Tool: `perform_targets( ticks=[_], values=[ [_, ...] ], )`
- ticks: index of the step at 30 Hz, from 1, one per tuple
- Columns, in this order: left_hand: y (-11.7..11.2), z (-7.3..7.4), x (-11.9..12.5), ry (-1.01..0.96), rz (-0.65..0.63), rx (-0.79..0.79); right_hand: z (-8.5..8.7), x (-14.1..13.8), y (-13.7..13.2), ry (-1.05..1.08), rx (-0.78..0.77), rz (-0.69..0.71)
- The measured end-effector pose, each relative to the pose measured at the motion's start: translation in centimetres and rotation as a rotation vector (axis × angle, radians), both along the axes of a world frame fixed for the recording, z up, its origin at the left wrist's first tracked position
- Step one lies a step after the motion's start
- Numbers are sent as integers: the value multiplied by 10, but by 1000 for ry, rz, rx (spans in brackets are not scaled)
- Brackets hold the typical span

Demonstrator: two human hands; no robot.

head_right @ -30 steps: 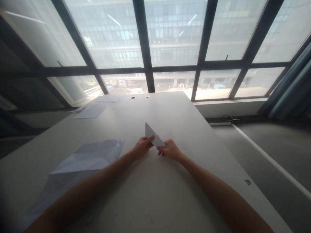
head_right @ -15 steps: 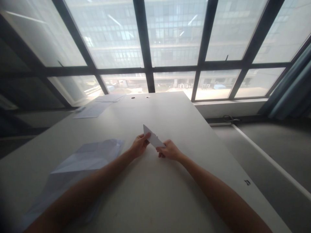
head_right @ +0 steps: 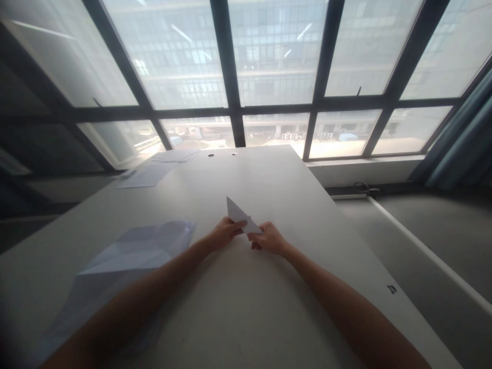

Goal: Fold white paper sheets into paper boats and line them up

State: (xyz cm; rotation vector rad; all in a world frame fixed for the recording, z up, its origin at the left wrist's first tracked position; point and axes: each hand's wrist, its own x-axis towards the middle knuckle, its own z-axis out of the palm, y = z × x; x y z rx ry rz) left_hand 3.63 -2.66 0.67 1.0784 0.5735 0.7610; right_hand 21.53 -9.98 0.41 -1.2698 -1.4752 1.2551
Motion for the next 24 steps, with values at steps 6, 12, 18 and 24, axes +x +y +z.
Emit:
perform_targets(
  ticks=[6, 12, 18, 24],
  values=[
    [13, 9, -5, -161, 334, -60, 9, 5, -1, -116, -65, 110],
    [16, 9, -7, -219, 386, -111, 10, 4, -2, -141, -60, 102],
    [3, 3, -1, -8, 23, -71, 10, 2, -3, -22, -46, 21],
    [8, 2, -1, -85, 210, -65, 4, 3, -2, 4, 77, -106]
  ],
)
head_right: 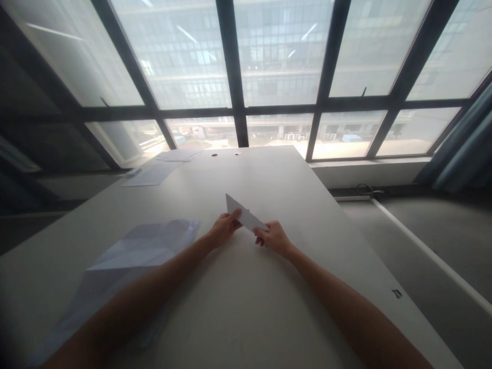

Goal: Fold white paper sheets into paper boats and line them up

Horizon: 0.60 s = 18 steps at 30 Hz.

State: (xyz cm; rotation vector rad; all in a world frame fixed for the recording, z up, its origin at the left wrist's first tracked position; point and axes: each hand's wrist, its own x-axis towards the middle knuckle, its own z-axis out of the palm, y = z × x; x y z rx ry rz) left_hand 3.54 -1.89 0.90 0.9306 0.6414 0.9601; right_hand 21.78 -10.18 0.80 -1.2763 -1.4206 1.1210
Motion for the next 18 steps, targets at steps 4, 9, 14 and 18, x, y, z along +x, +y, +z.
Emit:
perform_targets(
  ticks=[4, 9, 14, 18],
  values=[
    [6, 0, -2, -25, 13, -11, 3, 1, -1, 34, 19, -57],
    [14, -3, -3, -90, 212, -32, 4, 0, -1, 50, -15, -60],
    [7, -2, -2, -33, 82, 0, -5, -2, -1, -41, 31, -187],
    [-9, 1, 5, 0, -46, -13, -5, -6, -6, -377, 141, -281]
  ],
)
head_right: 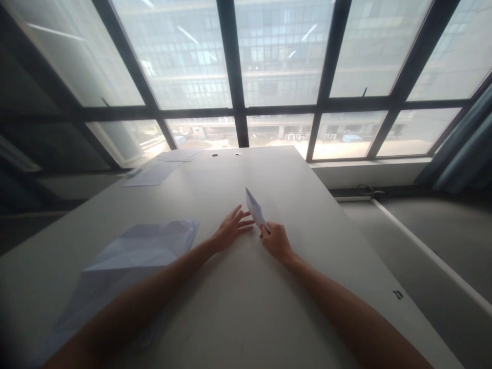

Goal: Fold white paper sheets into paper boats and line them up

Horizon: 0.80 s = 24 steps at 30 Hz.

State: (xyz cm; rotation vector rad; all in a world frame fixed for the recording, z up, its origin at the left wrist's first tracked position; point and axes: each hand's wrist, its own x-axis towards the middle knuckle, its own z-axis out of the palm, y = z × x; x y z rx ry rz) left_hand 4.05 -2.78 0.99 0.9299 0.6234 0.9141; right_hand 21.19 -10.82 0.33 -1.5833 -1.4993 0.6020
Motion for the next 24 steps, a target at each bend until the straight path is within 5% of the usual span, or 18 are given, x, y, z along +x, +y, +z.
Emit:
perform_targets(
  ticks=[5, 9, 17, 24],
  values=[
    [-8, 6, 5, 26, -44, -20, 9, -7, -11, -436, 27, -28],
    [-9, 9, 6, 57, -48, 10, 15, -10, -18, -499, 49, 8],
    [-13, 8, 5, 217, -26, 225, 12, -6, -13, -197, 54, 37],
    [-15, 15, 2, 416, -224, 421, -2, 5, 5, 184, 17, 65]
  ],
)
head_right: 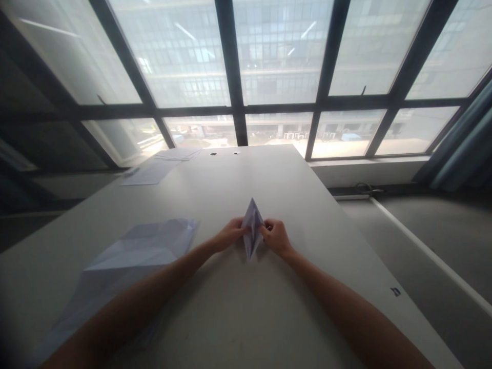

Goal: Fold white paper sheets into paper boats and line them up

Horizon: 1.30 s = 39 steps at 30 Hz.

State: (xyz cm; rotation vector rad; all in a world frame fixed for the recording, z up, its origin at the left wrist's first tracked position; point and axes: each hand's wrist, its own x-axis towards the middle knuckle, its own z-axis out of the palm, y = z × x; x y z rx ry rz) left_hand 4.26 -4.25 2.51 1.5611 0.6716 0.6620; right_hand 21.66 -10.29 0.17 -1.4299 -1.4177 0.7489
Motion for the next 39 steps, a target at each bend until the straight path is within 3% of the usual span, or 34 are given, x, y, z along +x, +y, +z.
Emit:
perform_targets(
  ticks=[4, 12, 16, 27, 32, 39],
  values=[
    [1, -1, -1, 100, 33, 10, -3, 1, 3, -36, -4, -14],
    [5, -1, -4, 106, 66, -171, -2, 5, 6, 4, -71, 1],
    [7, -4, -4, 130, 55, -105, -4, 7, 8, -15, -62, 63],
    [13, -7, -6, 367, 176, 113, -3, 10, 14, -159, -76, -42],
    [16, -5, -6, 566, 196, 232, -3, 19, 16, -281, -182, -34],
    [16, -4, -8, 580, 179, 259, 0, 21, 19, -209, -350, -26]
  ],
)
